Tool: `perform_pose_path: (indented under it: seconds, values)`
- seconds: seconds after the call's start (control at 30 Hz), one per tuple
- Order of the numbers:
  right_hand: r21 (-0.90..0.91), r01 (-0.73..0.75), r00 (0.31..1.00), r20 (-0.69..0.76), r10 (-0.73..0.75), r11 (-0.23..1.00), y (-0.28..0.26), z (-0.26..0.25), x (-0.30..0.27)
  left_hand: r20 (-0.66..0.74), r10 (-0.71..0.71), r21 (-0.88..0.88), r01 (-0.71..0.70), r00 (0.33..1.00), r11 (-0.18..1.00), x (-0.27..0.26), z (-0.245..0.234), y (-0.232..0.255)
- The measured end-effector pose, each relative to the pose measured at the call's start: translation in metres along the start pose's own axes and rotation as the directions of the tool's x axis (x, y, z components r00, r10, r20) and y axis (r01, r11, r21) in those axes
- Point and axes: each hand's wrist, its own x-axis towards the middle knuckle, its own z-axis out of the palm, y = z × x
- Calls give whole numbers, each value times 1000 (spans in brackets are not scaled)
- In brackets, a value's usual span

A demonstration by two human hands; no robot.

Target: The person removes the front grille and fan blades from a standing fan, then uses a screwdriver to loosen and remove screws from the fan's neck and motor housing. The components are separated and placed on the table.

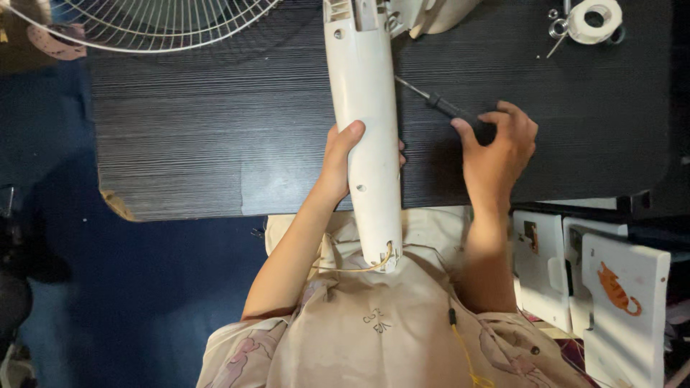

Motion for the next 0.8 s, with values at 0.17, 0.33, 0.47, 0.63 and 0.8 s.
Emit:
perform_pose_path:
  seconds: [0.17,0.33,0.47,0.63,0.8]
  values:
    - [455,-82,992,-45,115,887,-23,0,-23,-176,87,312,-28,981,950,-3,21,12]
    - [568,-726,600,798,46,-387,-82,0,-52,-302,385,838,49,872,544,-10,67,26]
    - [416,-662,553,833,-32,-623,-117,10,-38,-276,409,955,200,870,218,-15,99,38]
    - [282,-589,572,808,-144,-757,-133,15,-27,-172,290,983,146,942,108,-22,101,60]
    - [119,-594,539,793,-284,-795,-132,34,-34,-229,329,973,203,916,111,-30,93,56]
